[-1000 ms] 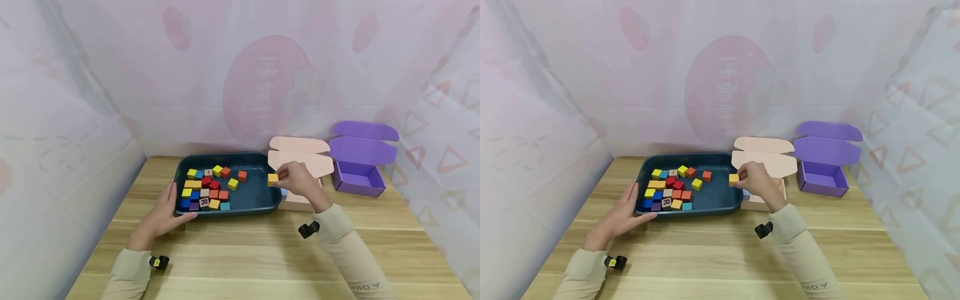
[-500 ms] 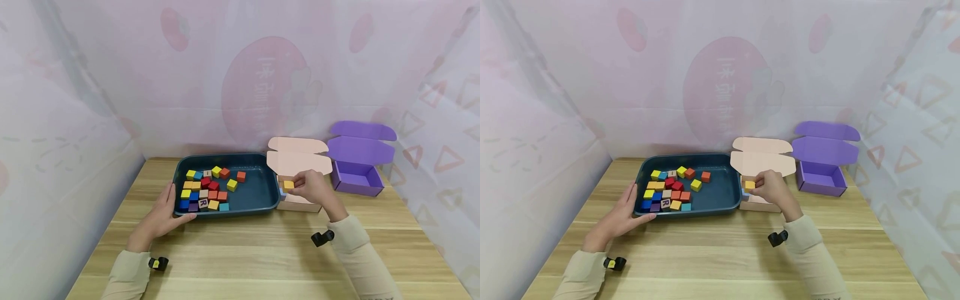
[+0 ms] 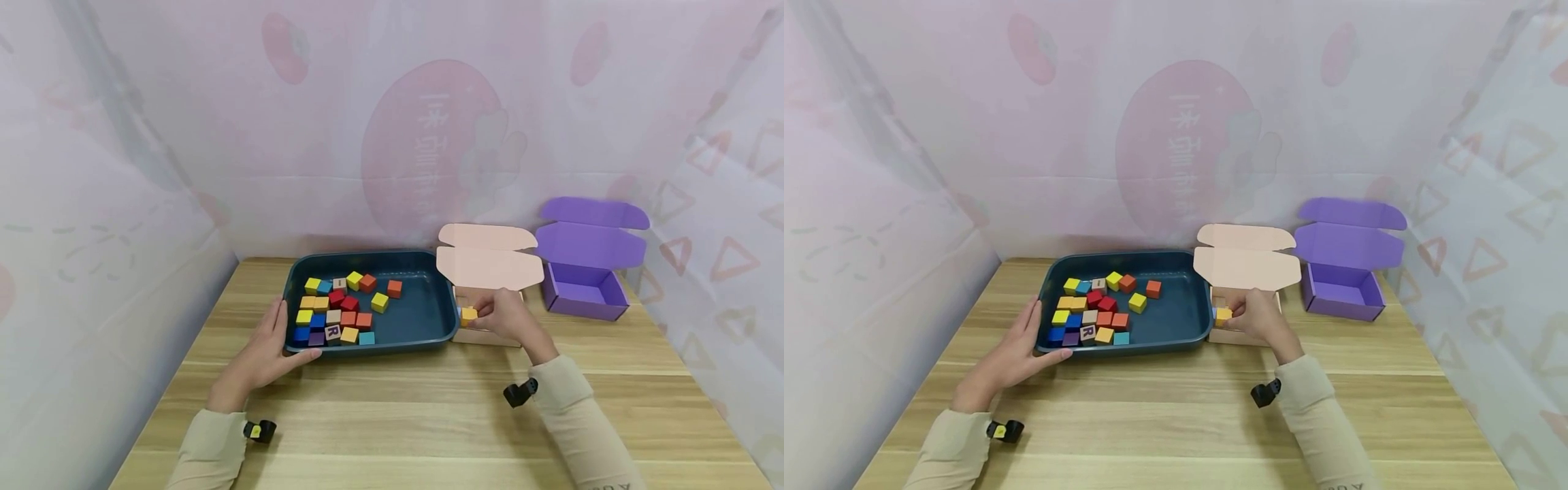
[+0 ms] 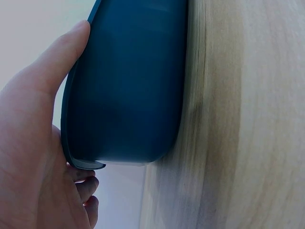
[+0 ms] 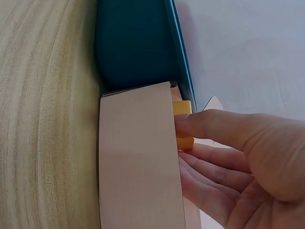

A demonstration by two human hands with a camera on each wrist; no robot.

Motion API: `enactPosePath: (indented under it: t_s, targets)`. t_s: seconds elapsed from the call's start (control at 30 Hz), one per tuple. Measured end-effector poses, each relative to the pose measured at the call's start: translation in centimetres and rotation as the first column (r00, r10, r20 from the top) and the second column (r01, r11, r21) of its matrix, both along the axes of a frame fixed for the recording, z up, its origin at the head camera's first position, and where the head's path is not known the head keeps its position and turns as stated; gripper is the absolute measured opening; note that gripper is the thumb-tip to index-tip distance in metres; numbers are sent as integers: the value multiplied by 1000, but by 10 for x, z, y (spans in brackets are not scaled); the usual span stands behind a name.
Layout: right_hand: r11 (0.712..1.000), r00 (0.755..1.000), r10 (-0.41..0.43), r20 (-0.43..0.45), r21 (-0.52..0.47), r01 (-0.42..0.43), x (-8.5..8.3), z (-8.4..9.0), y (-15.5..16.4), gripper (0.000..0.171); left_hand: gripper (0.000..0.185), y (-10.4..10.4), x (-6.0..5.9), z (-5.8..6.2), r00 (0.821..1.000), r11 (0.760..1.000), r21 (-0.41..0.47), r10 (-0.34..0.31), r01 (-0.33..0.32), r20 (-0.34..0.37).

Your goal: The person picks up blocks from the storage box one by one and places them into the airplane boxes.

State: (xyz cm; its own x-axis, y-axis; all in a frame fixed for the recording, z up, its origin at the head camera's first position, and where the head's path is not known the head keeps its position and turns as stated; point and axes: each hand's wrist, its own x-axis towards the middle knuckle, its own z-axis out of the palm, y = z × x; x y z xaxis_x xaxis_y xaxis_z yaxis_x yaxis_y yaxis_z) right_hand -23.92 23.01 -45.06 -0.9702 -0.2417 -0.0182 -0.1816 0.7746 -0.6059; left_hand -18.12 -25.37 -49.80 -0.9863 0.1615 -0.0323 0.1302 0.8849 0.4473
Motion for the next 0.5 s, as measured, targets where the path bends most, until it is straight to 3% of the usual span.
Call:
enactPosePath:
  t_s: [0.17,0.5]
  targets:
    - [1000,999,21,27,9,-22,-3,0,1,23,131,0,0,1,1000,1000,-7,-2,2,-2]
    - [996,980,-35,194,87,19,-14,2,-2,24,132,1,-1,0,1000,1000,-5,-1,1,13]
